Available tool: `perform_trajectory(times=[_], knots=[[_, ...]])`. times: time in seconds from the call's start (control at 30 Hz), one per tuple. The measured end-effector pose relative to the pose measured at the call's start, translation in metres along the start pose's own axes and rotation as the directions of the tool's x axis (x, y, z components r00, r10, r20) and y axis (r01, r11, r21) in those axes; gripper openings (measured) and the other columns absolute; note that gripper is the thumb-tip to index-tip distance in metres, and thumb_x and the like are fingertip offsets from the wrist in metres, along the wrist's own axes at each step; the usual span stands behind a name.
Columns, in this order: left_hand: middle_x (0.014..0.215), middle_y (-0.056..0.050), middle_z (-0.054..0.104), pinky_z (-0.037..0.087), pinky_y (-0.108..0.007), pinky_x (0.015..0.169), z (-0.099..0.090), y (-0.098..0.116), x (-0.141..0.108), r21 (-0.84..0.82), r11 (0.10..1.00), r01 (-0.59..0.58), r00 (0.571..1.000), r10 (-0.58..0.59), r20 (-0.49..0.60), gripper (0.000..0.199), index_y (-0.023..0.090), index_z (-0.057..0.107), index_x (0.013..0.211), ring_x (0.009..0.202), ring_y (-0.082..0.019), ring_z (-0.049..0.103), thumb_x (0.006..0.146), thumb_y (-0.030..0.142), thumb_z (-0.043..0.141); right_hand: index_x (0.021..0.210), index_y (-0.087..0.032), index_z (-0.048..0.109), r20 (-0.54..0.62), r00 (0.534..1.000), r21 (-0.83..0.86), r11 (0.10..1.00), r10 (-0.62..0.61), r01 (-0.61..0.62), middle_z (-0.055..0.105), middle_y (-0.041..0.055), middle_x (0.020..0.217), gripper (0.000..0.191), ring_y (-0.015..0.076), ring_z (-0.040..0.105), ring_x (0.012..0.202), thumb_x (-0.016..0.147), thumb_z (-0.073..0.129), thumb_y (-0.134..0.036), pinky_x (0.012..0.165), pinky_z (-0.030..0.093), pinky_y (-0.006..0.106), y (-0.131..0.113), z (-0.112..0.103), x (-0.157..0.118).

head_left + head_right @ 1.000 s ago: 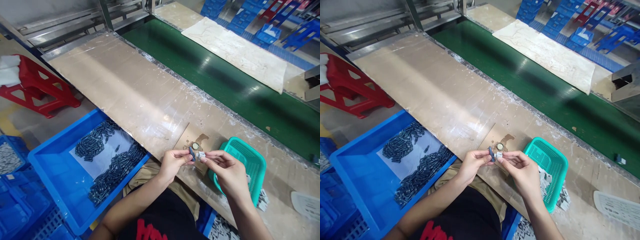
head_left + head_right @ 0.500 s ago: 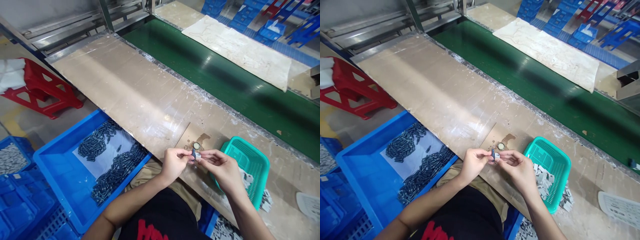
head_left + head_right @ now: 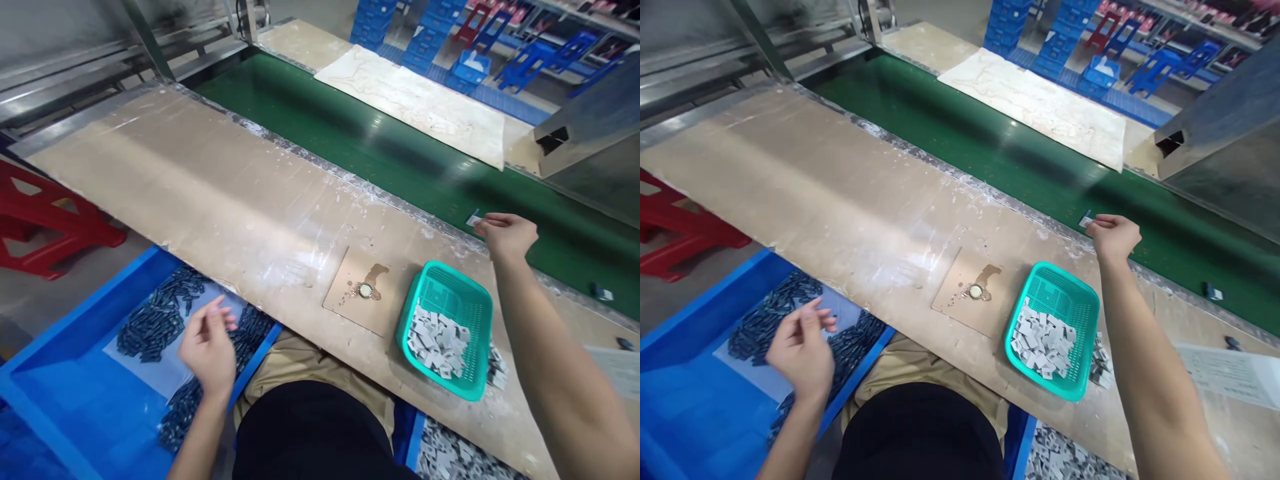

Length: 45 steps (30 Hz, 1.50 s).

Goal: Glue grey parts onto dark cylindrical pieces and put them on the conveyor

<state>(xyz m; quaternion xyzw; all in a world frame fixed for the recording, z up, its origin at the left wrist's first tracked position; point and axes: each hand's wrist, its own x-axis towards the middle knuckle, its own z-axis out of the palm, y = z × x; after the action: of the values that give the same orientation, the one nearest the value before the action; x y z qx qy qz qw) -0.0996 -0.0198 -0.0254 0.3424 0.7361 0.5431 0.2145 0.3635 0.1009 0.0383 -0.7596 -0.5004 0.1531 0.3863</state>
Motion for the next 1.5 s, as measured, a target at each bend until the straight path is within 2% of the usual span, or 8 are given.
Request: perform_trajectory(times=[0.17,0.3,0.4,0.57,0.93,1.1,1.33,1.5], knots=[[0.112,-0.02,0.062,0.049,-0.042,0.087,-0.034,-0.107,0.016,0.534,0.842,-0.069,0.994,0.011,0.11,0.053,0.007,0.055,0.119,0.096,-0.028,0.063,0.084,0.044,0.043,0.083,-0.021,0.064,-0.107,0.983,-0.045,0.987,0.151,-0.156,0.07,0.0089,0.083,0.02,0.0281,0.067,0.084,0.072,0.062,-0.039,0.07,0.051,0.039,-0.005,-0.015,-0.044],[0.139,-0.031,0.038,0.03,-0.058,0.103,-0.045,-0.167,0.009,0.727,0.676,-0.119,0.899,-0.238,0.369,0.06,-0.002,0.041,0.13,0.135,-0.04,0.027,0.084,0.037,0.038,0.081,-0.019,0.069,0.335,0.918,-0.018,0.976,0.212,-0.219,0.071,0.008,0.078,0.029,0.0242,0.068,0.071,0.064,0.072,-0.042,0.061,0.054,0.035,-0.013,-0.011,-0.115],[0.139,-0.025,0.044,0.031,-0.057,0.103,-0.047,-0.176,0.006,0.73,0.668,-0.145,0.859,-0.281,0.428,0.052,0.005,0.05,0.125,0.134,-0.038,0.031,0.084,0.034,0.037,0.085,-0.018,0.069,0.517,0.822,-0.032,0.966,0.237,-0.258,0.072,0.0081,0.081,0.039,0.0259,0.067,0.076,0.059,0.076,-0.045,0.063,0.054,0.037,-0.008,0.0,-0.147],[0.124,-0.019,0.06,0.038,-0.043,0.1,-0.046,-0.158,0.015,0.702,0.696,-0.149,0.822,-0.308,0.48,0.044,0.011,0.061,0.115,0.119,-0.033,0.053,0.08,0.034,0.047,0.09,-0.017,0.067,0.53,0.81,0.035,0.948,0.252,-0.318,0.071,0.007,0.082,0.043,0.0209,0.065,0.072,0.058,0.077,-0.044,0.061,0.051,0.033,0.003,0.011,-0.154],[0.091,-0.014,0.073,0.043,-0.048,0.091,-0.036,-0.137,0.027,0.618,0.755,0.218,0.872,-0.435,0.223,0.018,0.015,0.068,0.081,0.105,-0.037,0.061,0.066,0.026,0.066,0.095,-0.019,0.068,0.556,0.766,0.274,0.799,0.323,-0.536,0.07,0.0057,0.088,0.044,0.0204,0.065,0.08,0.058,0.082,-0.04,0.072,0.052,0.033,-0.002,-0.002,-0.152],[0.078,-0.009,0.072,0.053,-0.036,0.079,-0.043,-0.112,0.029,0.406,0.806,0.43,0.825,-0.534,0.187,0.019,0.012,0.063,0.085,0.086,-0.025,0.068,0.066,0.016,0.066,0.089,-0.023,0.071,0.558,0.758,0.441,0.653,0.337,-0.615,0.07,0.0039,0.081,0.037,0.0169,0.065,0.075,0.059,0.081,-0.04,0.067,0.052,0.026,-0.006,-0.006,-0.162],[0.085,-0.01,0.071,0.053,-0.021,0.061,-0.043,-0.025,0.012,-0.217,0.529,0.821,0.561,-0.672,0.483,0.012,0.012,0.064,0.078,0.07,-0.013,0.064,0.073,0.002,0.058,0.104,-0.021,0.063,0.444,0.887,0.183,0.956,0.126,-0.228,0.072,0.0063,0.08,0.036,0.023,0.069,0.075,0.079,0.063,-0.047,0.072,0.053,0.035,-0.037,0.017,-0.171],[0.091,-0.009,0.069,0.049,-0.019,0.056,-0.023,0.014,-0.009,-0.317,0.435,0.843,0.523,-0.526,0.67,0.008,0.012,0.068,0.08,0.074,-0.012,0.061,0.072,0.015,0.067,0.108,-0.019,0.057,0.424,0.891,-0.064,0.976,-0.164,0.21,0.072,0.009,0.089,0.032,0.025,0.069,0.083,0.088,0.05,-0.043,0.069,0.054,0.035,-0.051,0.046,-0.172]])
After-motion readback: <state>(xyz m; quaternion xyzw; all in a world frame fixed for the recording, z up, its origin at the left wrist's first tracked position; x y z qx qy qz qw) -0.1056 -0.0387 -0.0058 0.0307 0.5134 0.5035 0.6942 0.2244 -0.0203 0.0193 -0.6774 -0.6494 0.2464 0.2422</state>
